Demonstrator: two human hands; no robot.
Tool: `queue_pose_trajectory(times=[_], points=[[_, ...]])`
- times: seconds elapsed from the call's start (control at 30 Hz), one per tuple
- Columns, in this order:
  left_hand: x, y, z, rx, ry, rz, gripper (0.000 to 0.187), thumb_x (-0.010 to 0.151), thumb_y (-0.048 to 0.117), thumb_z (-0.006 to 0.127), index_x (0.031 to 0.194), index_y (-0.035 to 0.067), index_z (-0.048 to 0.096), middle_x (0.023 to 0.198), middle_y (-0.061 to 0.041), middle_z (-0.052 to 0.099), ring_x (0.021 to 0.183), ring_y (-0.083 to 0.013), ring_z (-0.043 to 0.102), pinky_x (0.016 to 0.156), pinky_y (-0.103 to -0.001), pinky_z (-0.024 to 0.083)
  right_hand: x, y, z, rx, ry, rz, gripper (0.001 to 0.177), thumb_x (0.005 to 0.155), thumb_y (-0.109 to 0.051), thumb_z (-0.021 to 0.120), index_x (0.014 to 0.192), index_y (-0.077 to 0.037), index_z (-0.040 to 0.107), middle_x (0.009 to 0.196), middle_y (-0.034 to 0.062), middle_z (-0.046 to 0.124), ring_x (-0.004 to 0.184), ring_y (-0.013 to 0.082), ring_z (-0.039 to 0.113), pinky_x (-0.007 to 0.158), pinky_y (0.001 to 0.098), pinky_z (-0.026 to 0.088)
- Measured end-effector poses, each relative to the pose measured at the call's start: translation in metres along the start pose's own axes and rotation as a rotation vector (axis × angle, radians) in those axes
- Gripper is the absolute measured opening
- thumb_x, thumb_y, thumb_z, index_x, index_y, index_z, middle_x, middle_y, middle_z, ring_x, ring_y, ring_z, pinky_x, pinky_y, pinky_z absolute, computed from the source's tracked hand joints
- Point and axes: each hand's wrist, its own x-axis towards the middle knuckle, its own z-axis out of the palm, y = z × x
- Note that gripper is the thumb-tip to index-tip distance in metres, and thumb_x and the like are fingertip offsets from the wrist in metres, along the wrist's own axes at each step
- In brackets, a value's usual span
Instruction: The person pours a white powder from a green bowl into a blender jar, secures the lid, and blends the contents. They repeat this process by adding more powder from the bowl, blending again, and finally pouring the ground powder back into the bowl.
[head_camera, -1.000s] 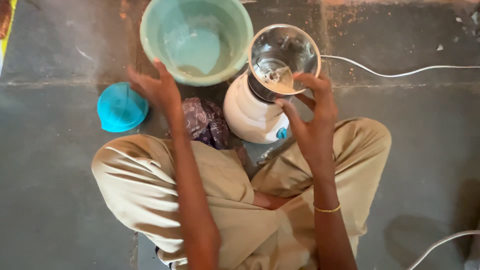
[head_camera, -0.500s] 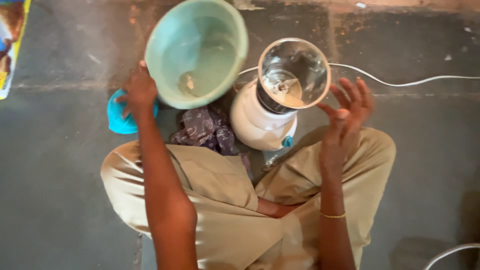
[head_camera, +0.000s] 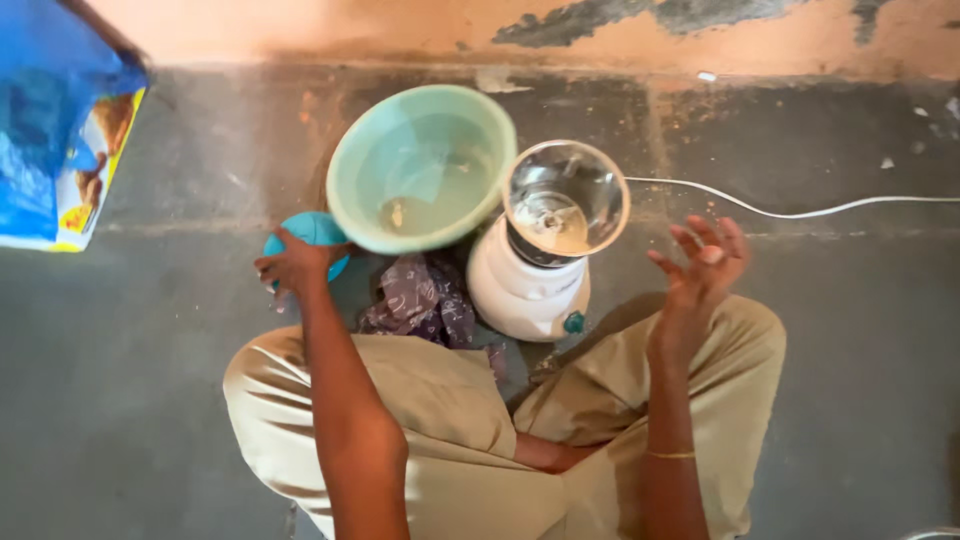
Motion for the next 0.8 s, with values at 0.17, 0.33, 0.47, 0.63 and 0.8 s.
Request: queue_pose_trajectory(times=[0.17, 0.33, 0.47, 0.63, 0.8], points=[[-0.016, 0.000, -0.028, -0.037, 0.105, 0.105, 0.142, 0.055, 0.057, 0.099, 0.165, 0.028, 0.013, 0.157, -0.045, 0.004, 0.140, -0.0664, 0.021, 0.097, -0.077, 0.040, -0.008, 0.059, -0.021, -0.178, 0.100, 0.134, 0.048, 0.113, -0.041, 0.047, 0.148, -0.010, 0.041, 0.133, 0.0091, 0.057, 0.118, 0.0183, 0.059, 0.088, 0.0324, 0.056], [-0.109, 0.024, -0.132, -0.114, 0.380, 0.417, 0.141, 0.068, 0.068, 0.101, 0.168, 0.025, 0.010, 0.144, -0.053, 0.012, 0.132, -0.0697, 0.025, 0.089, -0.065, 0.049, -0.020, 0.116, -0.040, -0.219, 0.165, 0.274, 0.049, 0.109, -0.045, 0.046, 0.141, -0.008, 0.047, 0.127, 0.0104, 0.062, 0.110, 0.0190, 0.061, 0.081, 0.0334, 0.055], [-0.219, 0.042, -0.224, -0.632, -0.172, 0.904, 0.116, 0.082, 0.051, 0.083, 0.169, 0.019, 0.013, 0.158, -0.030, 0.033, 0.136, -0.0453, 0.054, 0.097, -0.054, 0.056, -0.019, 0.136, -0.055, -0.148, 0.234, 0.426, 0.052, 0.106, -0.049, 0.044, 0.138, -0.008, 0.051, 0.126, 0.0106, 0.063, 0.113, 0.0192, 0.063, 0.081, 0.0347, 0.056], [-0.332, 0.088, -0.229, -0.442, -0.234, 1.337, 0.120, 0.065, 0.044, 0.090, 0.164, 0.022, 0.025, 0.146, -0.027, 0.037, 0.132, -0.0425, 0.047, 0.103, -0.053, 0.051, -0.028, 0.151, -0.061, -0.119, 0.232, 0.455, 0.054, 0.106, -0.051, 0.042, 0.135, -0.007, 0.052, 0.124, 0.0126, 0.065, 0.111, 0.0218, 0.064, 0.081, 0.0358, 0.056], [-0.367, 0.107, -0.199, -0.319, -0.052, 1.415, 0.106, 0.067, 0.051, 0.093, 0.154, 0.021, 0.042, 0.149, -0.029, 0.038, 0.134, -0.0490, 0.041, 0.106, -0.059, 0.040, -0.020, 0.155, -0.062, -0.110, 0.237, 0.490, 0.057, 0.103, -0.054, 0.045, 0.133, -0.005, 0.053, 0.122, 0.0136, 0.066, 0.111, 0.0228, 0.065, 0.081, 0.0366, 0.056]])
